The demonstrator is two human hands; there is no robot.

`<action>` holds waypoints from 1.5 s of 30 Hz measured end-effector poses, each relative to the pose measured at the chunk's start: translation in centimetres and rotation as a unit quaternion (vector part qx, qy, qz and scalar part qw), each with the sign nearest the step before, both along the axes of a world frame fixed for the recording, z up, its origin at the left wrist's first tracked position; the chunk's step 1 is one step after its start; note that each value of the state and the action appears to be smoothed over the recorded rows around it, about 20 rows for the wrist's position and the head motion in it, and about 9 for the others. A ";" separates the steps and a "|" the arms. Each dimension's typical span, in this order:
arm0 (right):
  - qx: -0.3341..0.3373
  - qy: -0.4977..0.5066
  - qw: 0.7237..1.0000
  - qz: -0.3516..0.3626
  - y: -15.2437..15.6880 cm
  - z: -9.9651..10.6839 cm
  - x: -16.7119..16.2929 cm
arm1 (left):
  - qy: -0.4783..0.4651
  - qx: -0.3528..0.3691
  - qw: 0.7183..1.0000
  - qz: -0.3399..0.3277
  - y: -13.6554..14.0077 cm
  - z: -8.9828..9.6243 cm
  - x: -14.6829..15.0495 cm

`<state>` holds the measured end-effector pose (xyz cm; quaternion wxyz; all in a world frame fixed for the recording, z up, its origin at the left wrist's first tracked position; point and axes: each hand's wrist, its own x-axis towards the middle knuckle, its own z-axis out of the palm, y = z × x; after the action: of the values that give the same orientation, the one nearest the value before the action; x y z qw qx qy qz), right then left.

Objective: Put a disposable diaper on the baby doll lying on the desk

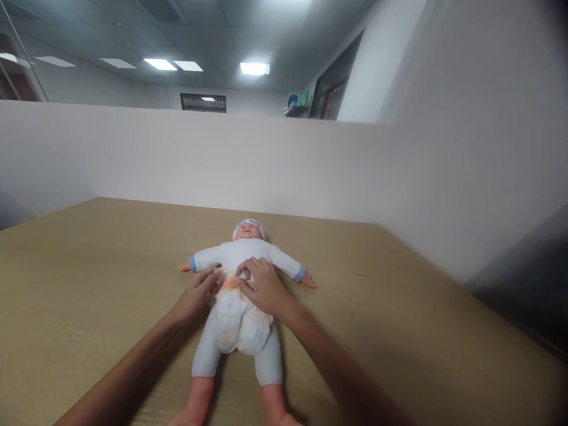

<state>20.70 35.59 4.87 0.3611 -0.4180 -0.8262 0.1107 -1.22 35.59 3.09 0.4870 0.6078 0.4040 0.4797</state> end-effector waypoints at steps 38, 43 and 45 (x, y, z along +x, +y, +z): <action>-0.056 0.058 0.996 0.024 -0.4 0.1 0.0 | 0.014 0.015 1.000 -0.001 0.1 -2.7 1.3; -0.135 0.225 0.965 0.004 1.2 1.2 3.6 | 0.006 0.063 0.997 0.046 0.8 -2.9 0.2; -0.096 0.230 0.965 -0.081 2.6 0.9 6.1 | 0.050 0.097 0.988 0.107 1.4 -3.0 -0.7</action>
<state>26.79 38.15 5.79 0.5073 -0.4796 -0.6699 0.2526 -1.89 37.04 0.14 0.3512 0.6285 0.4421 0.5350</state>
